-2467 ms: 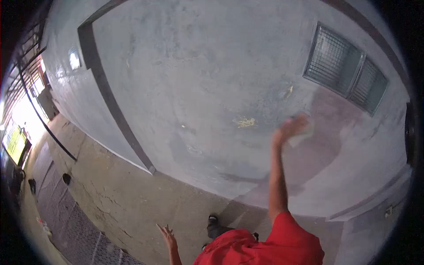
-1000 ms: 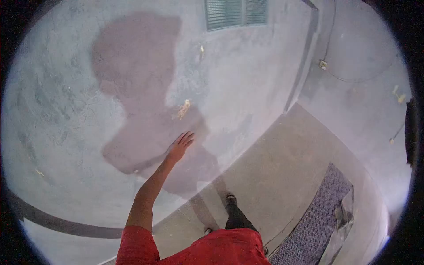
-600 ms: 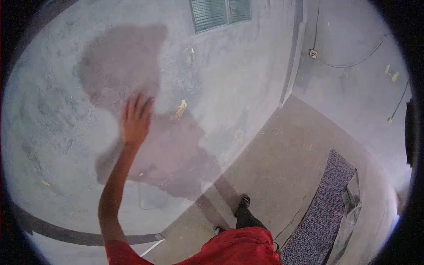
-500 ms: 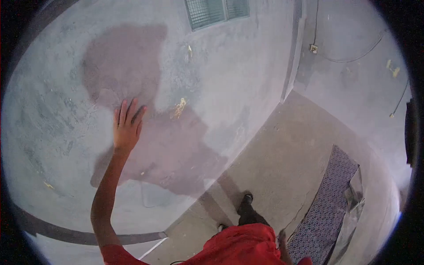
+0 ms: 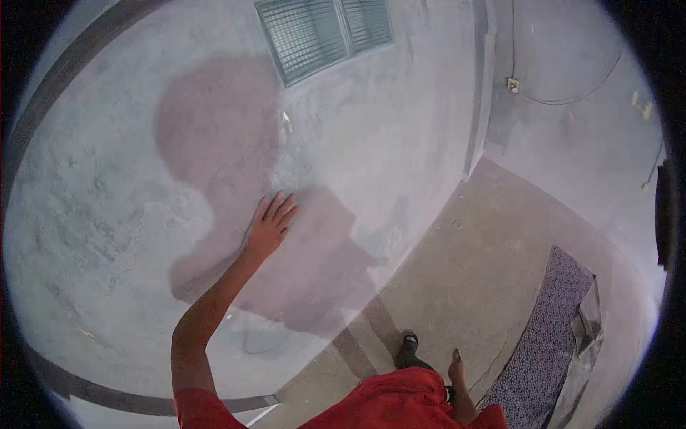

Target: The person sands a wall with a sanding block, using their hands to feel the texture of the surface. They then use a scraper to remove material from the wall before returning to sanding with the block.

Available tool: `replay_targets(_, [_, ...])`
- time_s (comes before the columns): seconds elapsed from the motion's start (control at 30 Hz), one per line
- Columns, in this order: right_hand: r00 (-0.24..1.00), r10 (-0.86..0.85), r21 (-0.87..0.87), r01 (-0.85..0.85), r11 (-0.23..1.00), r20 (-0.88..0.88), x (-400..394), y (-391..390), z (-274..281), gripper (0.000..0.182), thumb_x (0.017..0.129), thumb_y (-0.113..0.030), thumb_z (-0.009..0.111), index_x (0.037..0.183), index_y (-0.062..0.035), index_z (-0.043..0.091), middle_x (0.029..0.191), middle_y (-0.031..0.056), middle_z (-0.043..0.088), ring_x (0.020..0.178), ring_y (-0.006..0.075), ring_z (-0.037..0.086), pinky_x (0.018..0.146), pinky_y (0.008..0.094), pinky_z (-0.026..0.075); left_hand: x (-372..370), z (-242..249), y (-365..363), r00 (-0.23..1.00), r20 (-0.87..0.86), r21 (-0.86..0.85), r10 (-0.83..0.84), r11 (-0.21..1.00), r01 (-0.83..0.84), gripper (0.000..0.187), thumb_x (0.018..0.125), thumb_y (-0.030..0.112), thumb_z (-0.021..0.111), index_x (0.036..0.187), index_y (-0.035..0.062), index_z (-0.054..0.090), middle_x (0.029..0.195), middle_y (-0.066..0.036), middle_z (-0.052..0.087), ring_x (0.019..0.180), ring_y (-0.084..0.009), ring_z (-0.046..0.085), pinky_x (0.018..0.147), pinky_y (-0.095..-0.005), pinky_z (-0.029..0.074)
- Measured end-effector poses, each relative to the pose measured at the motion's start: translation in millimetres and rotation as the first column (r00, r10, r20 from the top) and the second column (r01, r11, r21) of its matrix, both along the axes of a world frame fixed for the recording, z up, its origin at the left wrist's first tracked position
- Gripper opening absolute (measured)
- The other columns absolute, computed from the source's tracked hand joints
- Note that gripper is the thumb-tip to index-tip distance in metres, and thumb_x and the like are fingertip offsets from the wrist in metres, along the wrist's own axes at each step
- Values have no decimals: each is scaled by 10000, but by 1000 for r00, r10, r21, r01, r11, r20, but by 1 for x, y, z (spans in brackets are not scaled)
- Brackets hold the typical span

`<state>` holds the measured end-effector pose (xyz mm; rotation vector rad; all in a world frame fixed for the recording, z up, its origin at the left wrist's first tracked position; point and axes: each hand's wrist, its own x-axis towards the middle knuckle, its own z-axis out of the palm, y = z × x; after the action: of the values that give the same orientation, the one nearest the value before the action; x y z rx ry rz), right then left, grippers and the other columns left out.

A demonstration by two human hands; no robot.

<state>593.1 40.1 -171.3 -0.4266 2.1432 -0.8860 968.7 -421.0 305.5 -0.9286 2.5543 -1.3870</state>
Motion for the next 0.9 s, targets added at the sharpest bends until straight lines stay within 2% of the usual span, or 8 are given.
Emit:
replay_targets(0.1, [992,-119,76,116,990,37,-9,41,-92,572,973,-400,354,1316,53,412,1247,125,536,1120,219,484,999,291,324,-41,-5,-29,999,52,26,2,1000,-3,631,881,444,466,1427,190,280,1523,-39,121,1394,-268,95,1125,-465,78])
replay_targets(0.3, [933,-241,300,157,941,268,1,86,-88,557,967,-387,355,1352,15,344,1314,123,446,1193,235,392,1032,341,251,-97,-14,-52,997,78,10,-21,1000,20,644,889,447,461,1438,184,252,1522,-52,120,1398,-263,93,1129,-453,69])
replay_targets(0.4, [920,-235,321,130,938,315,-12,69,-90,556,964,-380,356,1370,-4,311,1347,121,401,1229,243,346,1049,366,214,-97,-17,-41,1000,7,202,1,979,-2,643,898,454,436,1445,183,234,1522,-46,122,1397,-263,102,1132,-432,63])
replay_targets(0.5, [927,-197,273,110,956,319,-40,20,-96,559,960,-374,356,1388,-23,277,1381,120,357,1265,251,301,1065,391,177,-78,-14,-30,998,47,178,36,983,-43,635,898,447,437,1442,181,247,1522,-45,130,1396,-248,115,1132,-414,71])
replay_targets(0.73, [959,-147,-133,183,974,242,-90,-162,-82,582,953,-358,357,1430,-67,198,1458,117,252,1350,269,194,1104,450,92,28,-22,16,992,-117,18,51,999,-49,580,871,359,507,1398,169,358,1487,-14,257,1373,-235,209,1112,-417,140])
replay_targets(0.83, [954,-157,-474,265,840,255,-69,-254,-40,598,950,-352,358,1448,-86,164,1492,116,207,1386,277,148,1121,475,55,82,-15,46,926,-357,-115,124,978,-175,566,847,359,538,1360,154,413,1451,-59,329,1332,-334,284,1057,-512,228])
replay_targets(0.87, [940,-161,-649,325,688,301,-68,-288,-36,652,954,-451,336,1467,-121,104,1521,98,129,1401,250,88,1122,431,57,101,-13,59,900,-412,-155,138,963,-219,553,852,367,531,1348,146,422,1441,-99,340,1322,-382,286,1037,-556,240])
replay_targets(0.9, [960,-124,-629,260,733,253,-24,-307,76,630,967,-407,319,1458,-69,115,1518,107,129,1402,236,68,1127,391,31,117,-8,71,886,-448,-223,123,944,-243,526,872,360,514,1338,133,430,1430,-123,352,1319,-407,277,1040,-569,230])
